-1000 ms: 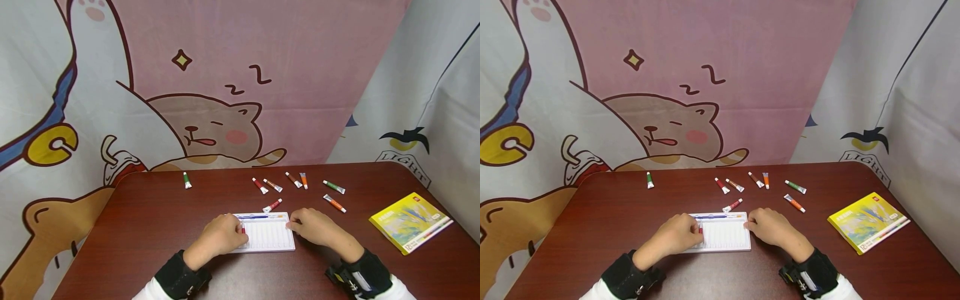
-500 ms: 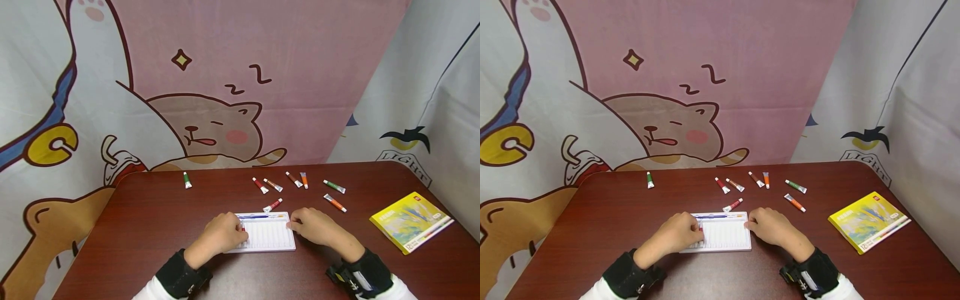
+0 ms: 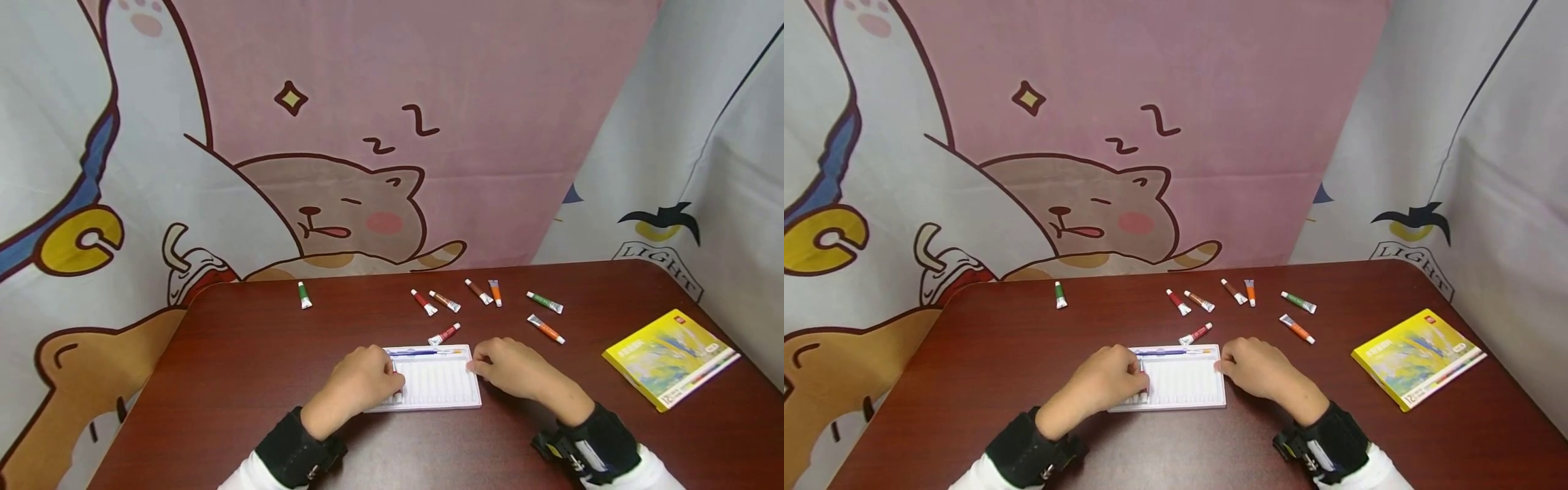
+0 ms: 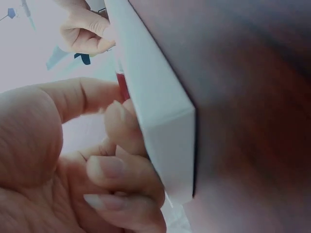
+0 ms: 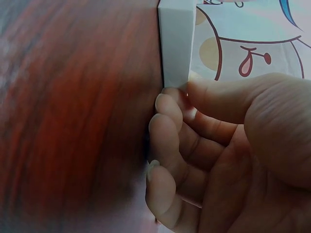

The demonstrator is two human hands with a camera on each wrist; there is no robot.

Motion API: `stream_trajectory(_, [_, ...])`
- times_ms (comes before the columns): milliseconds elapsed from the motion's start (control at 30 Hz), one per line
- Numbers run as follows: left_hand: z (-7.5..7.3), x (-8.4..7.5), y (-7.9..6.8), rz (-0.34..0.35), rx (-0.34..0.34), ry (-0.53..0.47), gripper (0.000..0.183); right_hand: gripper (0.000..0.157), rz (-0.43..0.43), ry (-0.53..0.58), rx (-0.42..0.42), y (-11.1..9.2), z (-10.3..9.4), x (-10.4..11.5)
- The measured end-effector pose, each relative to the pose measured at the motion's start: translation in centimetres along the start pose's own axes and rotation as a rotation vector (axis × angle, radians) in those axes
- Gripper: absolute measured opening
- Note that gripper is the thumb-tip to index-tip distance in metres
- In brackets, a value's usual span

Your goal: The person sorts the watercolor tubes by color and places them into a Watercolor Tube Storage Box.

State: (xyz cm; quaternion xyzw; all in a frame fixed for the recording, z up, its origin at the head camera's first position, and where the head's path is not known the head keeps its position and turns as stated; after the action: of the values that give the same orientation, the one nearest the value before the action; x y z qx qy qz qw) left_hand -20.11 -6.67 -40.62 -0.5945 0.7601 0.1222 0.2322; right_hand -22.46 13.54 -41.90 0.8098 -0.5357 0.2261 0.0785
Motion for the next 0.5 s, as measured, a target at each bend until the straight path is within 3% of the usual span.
stream_trajectory(167, [0.04, -0.02, 0.21, -0.039, 0.001, 0.058, 0.035, 0.023, -0.001, 0.004, 0.002, 0.05, 0.08, -0.08])
stream_trajectory(500, [-0.02, -0.19, 0.2, -0.013, -0.002, 0.048, 0.036, 0.024, -0.009, 0.009, 0.008, 0.05, -0.04, 0.05])
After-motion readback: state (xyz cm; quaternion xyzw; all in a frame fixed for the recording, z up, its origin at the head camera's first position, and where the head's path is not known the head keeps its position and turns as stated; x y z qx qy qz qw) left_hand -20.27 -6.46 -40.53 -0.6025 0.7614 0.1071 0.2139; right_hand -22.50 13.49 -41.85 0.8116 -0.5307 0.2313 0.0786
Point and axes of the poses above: each hand's wrist, its own y-axis towards the middle knuckle, its own z-axis out of the palm, x = y × z, the point moved 9 cm from there along y, towards the middle knuckle, and after that the axes turned 1 degree about -y, right-handed, at the moved point
